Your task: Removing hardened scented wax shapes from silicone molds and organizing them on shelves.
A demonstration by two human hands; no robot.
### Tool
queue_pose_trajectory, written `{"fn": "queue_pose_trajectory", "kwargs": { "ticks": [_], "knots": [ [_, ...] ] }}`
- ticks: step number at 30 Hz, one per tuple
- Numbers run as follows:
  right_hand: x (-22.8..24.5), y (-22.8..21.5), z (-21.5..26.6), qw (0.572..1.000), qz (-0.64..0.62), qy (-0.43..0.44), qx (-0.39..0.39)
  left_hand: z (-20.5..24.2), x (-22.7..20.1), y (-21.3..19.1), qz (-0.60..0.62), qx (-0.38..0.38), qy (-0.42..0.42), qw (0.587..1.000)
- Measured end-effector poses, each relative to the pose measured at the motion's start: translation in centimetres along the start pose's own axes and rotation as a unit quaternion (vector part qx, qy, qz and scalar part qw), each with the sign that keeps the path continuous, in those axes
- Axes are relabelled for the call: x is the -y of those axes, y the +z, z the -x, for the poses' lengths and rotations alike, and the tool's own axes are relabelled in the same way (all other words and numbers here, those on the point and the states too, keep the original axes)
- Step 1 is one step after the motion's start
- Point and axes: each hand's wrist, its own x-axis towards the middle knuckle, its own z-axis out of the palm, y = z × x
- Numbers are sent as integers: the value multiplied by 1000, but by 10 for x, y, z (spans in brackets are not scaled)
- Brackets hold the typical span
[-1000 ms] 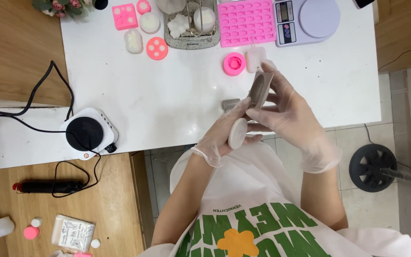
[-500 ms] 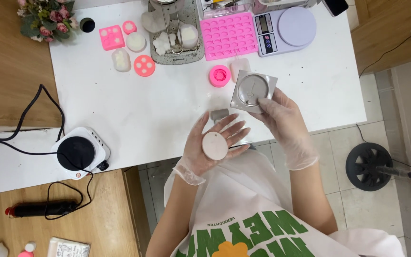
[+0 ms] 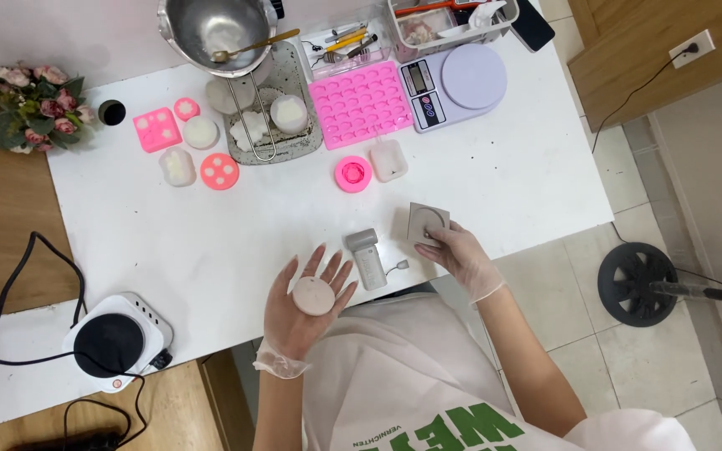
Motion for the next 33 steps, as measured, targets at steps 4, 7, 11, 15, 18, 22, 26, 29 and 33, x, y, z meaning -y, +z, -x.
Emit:
{"fn": "queue_pose_trajectory", "kwargs": {
  "ticks": [4, 7, 11, 15, 18, 22, 26, 29, 33],
  "knots": [
    [12, 6, -1, 991, 127, -38, -21, -1, -2, 13, -15, -10, 21, 1000],
    [11, -10, -35, 950, 295, -87, -47, -2, -2, 16, -13, -8, 26, 1000],
    [22, -20, -54, 895, 415, -139, -84, -3, -2, 17, -10, -18, 46, 999],
    [44, -2, -36, 880, 454, -132, -48, -9, -3, 6, 15, 10, 43, 999],
    [58, 10, -29, 843, 522, -127, -3, -6, 0, 5, 9, 47, 47, 998],
    [65, 1, -83, 732, 659, -172, -15, -4, 2, 1, 37, 98, 41, 994],
    [99, 5, -97, 655, 723, -215, -42, -3, 1, -10, 73, 166, 32, 983],
    [121, 9, -101, 573, 777, -261, -12, -1, 3, -3, 113, 221, 23, 968],
    [112, 13, -114, 431, 841, -319, -66, 5, 14, 26, 154, 284, 27, 946]
  ]
}}
